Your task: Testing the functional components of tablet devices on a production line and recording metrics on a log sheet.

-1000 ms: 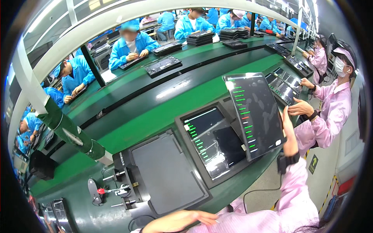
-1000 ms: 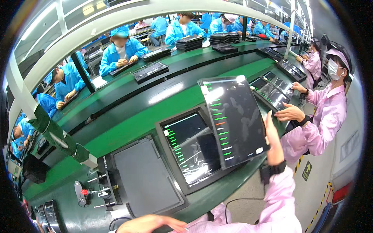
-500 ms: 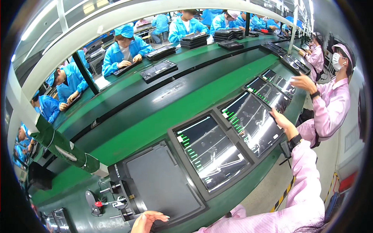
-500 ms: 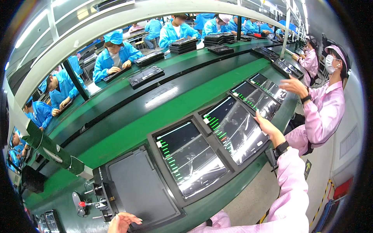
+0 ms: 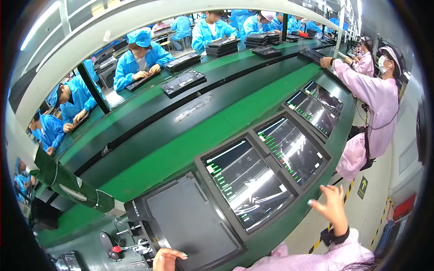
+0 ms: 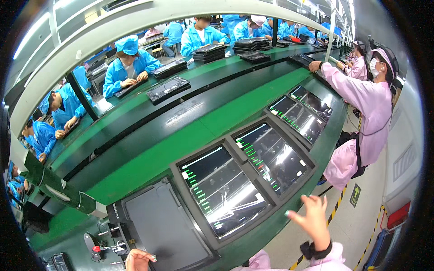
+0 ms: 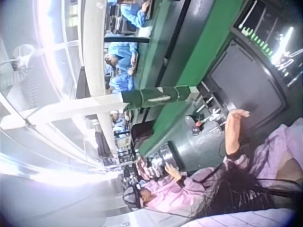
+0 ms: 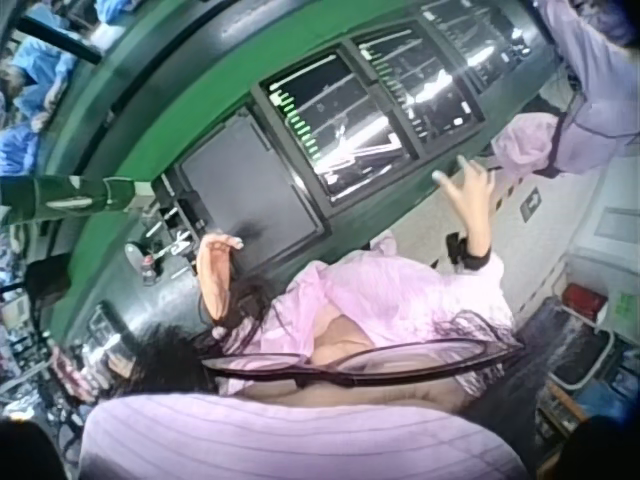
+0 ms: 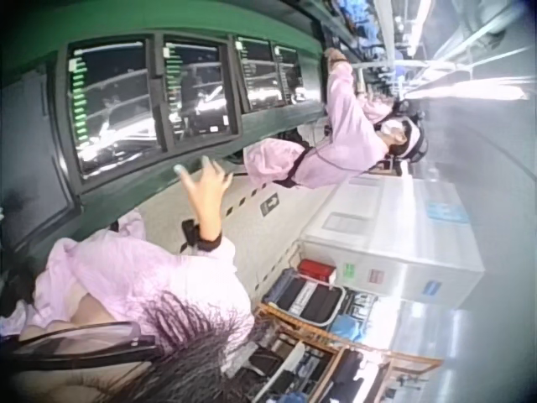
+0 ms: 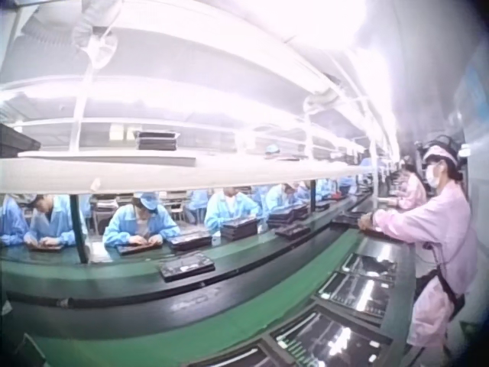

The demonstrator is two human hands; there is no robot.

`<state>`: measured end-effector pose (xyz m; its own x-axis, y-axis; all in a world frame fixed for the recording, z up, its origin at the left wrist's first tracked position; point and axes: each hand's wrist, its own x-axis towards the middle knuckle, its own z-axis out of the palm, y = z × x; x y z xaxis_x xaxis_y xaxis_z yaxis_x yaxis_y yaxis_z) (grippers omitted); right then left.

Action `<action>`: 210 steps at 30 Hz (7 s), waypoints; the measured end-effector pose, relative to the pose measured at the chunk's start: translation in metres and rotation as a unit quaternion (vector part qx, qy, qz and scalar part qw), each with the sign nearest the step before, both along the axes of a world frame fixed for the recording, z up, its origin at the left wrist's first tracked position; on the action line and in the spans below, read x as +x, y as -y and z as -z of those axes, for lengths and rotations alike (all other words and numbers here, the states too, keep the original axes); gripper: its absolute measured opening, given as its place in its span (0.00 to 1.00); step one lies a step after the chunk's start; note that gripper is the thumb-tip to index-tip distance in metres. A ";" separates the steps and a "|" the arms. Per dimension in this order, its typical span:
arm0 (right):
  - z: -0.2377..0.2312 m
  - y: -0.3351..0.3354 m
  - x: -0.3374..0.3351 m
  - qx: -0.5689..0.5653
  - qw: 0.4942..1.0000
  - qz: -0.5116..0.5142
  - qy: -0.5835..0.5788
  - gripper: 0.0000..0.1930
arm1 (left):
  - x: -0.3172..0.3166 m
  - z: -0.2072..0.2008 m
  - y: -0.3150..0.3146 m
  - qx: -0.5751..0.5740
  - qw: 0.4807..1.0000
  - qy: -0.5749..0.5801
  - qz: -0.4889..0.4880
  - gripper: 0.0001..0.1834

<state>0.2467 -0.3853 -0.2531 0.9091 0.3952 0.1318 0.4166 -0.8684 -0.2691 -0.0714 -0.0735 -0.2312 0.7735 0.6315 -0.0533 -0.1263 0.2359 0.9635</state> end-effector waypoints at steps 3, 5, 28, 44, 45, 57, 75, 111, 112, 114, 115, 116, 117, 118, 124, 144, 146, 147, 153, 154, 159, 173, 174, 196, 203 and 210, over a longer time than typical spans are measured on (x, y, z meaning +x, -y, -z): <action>0.019 -0.018 -0.027 -0.005 0.998 -0.052 -0.046 0.51 | -0.002 0.007 -0.004 0.012 1.000 -0.001 0.005 0.21; 0.030 -0.037 -0.035 -0.010 0.998 -0.051 -0.028 0.55 | -0.003 0.008 -0.005 0.044 0.998 0.044 0.014 0.23; 0.044 -0.276 0.116 0.012 0.996 -0.086 -0.029 0.62 | -0.015 0.007 -0.007 -0.110 0.994 0.019 0.005 0.32; 0.036 -0.311 0.152 0.014 0.992 -0.122 -0.034 0.46 | -0.013 0.016 -0.008 -0.128 0.991 0.034 0.034 0.27; 0.036 -0.298 0.162 0.078 0.991 -0.098 0.037 0.40 | -0.014 0.015 -0.008 -0.124 0.989 0.062 0.053 0.24; 0.054 -0.105 0.247 -0.069 0.936 0.026 0.345 0.13 | -0.008 0.012 0.004 -0.694 0.654 0.279 -0.115 0.17; 0.002 -0.051 0.335 0.030 0.974 0.085 0.208 0.22 | 0.045 -0.013 -0.028 -0.063 0.997 -0.007 -0.039 0.15; -0.033 -0.091 0.112 0.204 0.797 -0.058 -0.566 0.26 | 0.070 -0.065 0.030 0.137 0.981 -0.137 -0.013 0.17; -0.033 -0.093 0.106 0.202 0.796 -0.062 -0.567 0.26 | 0.067 -0.062 0.030 0.125 0.983 -0.132 -0.004 0.18; -0.033 -0.100 0.101 0.220 0.746 0.010 -0.628 0.24 | 0.063 -0.058 0.032 0.093 0.990 -0.103 0.008 0.20; -0.035 -0.101 0.101 0.226 0.740 0.006 -0.633 0.23 | 0.062 -0.056 0.033 0.058 0.995 -0.080 0.011 0.21; -0.037 -0.103 0.103 0.243 0.731 0.026 -0.637 0.21 | 0.060 -0.055 0.034 0.060 0.994 -0.086 0.022 0.21; -0.039 -0.105 0.105 0.247 0.727 0.032 -0.640 0.20 | 0.060 -0.055 0.035 0.057 0.994 -0.085 0.035 0.22; -0.043 -0.106 0.106 0.224 0.703 0.022 -0.675 0.24 | 0.057 -0.056 0.035 0.056 0.994 -0.083 0.048 0.22; -0.052 -0.101 0.084 0.290 0.765 -0.071 -0.571 0.35 | 0.061 -0.055 0.045 0.062 0.993 -0.084 0.055 0.22; -0.055 -0.098 0.013 0.669 0.531 -0.074 -0.515 0.29 | 0.100 -0.057 0.094 0.500 0.860 -0.103 -0.018 0.07; -0.049 -0.099 0.005 0.702 0.487 -0.085 -0.513 0.30 | 0.099 -0.052 0.093 0.571 0.814 -0.086 -0.065 0.07; -0.047 -0.099 0.003 0.704 0.491 -0.088 -0.505 0.31 | 0.096 -0.051 0.094 0.565 0.818 -0.097 -0.052 0.04; -0.026 -0.102 -0.008 0.668 0.599 0.021 -0.441 0.31 | 0.093 -0.040 0.087 0.652 0.750 -0.068 -0.083 0.03; -0.023 -0.099 -0.009 0.610 0.698 0.077 -0.369 0.34 | 0.091 -0.039 0.085 0.658 0.747 -0.063 -0.073 0.03; -0.004 -0.116 -0.014 0.629 0.659 0.061 -0.408 0.22 | 0.085 -0.034 0.071 0.696 0.708 -0.119 -0.013 0.04; -0.026 -0.134 -0.077 0.546 0.620 0.021 -0.562 0.42 | 0.107 -0.029 0.068 0.631 0.760 -0.156 -0.008 0.05; -0.032 -0.130 -0.079 0.521 0.635 0.041 -0.569 0.40 | 0.108 -0.031 0.068 0.627 0.763 -0.159 -0.008 0.05; -0.025 -0.131 -0.077 0.455 0.570 0.057 -0.682 0.31 | 0.109 -0.026 0.057 0.517 0.840 -0.163 -0.010 0.07; -0.004 -0.146 -0.083 0.487 0.691 0.164 -0.509 0.34 | 0.102 -0.016 0.049 0.459 0.874 -0.156 -0.024 0.07; 0.016 -0.158 -0.078 0.591 0.475 0.124 -0.640 0.31 | 0.097 -0.012 0.043 0.427 0.889 -0.161 -0.029 0.08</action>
<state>0.1685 -0.2276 -0.2694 0.5438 0.5925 -0.5943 -0.8202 0.2254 -0.5258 0.0254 -0.1168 -0.2195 0.7703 0.5857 0.2521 0.2008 -0.5980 0.7760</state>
